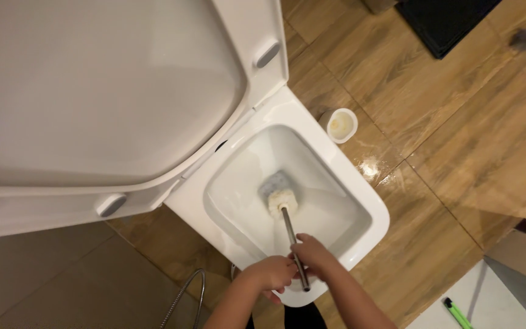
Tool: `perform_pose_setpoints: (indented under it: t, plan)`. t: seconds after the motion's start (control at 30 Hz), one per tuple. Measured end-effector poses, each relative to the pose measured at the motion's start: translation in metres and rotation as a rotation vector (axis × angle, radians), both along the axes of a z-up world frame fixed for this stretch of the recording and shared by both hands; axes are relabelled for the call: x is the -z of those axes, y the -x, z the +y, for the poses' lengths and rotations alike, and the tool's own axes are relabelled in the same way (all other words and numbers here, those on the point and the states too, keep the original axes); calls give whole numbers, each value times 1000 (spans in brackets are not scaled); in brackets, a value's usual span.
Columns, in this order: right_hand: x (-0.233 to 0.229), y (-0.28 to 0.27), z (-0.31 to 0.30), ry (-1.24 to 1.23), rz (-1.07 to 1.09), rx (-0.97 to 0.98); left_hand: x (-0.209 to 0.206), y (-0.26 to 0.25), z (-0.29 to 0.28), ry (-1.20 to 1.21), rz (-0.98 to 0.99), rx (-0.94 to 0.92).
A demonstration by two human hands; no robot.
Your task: Cleaning the inside and outside of a toilet using a brush and cleaning solution.
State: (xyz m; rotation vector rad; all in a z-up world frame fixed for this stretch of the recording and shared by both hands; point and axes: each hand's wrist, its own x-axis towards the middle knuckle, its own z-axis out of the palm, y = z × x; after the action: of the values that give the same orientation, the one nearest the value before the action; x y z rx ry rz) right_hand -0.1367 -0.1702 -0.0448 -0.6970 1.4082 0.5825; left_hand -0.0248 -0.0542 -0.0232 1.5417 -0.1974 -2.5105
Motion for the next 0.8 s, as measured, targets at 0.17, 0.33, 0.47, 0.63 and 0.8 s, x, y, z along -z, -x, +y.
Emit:
perform_pose_setpoints:
  t: [0.17,0.33,0.47,0.63,0.8]
  plan:
    - [23,-13,-43,266,217,-1009,-40,-48,6,54,-324,-70]
    - [70,-66,-35,409,334,-1318,1,-49,26,319,-652,-197]
    - [157,-78,-14,474,382,-1291,-36,-73,9,326,-616,-244]
    - [168,-11,1,550,216,-1263,-24,-44,39,420,-679,-309]
    - [88,33,33,708,-27,-1110,-45,-56,26,204,-682,-422]
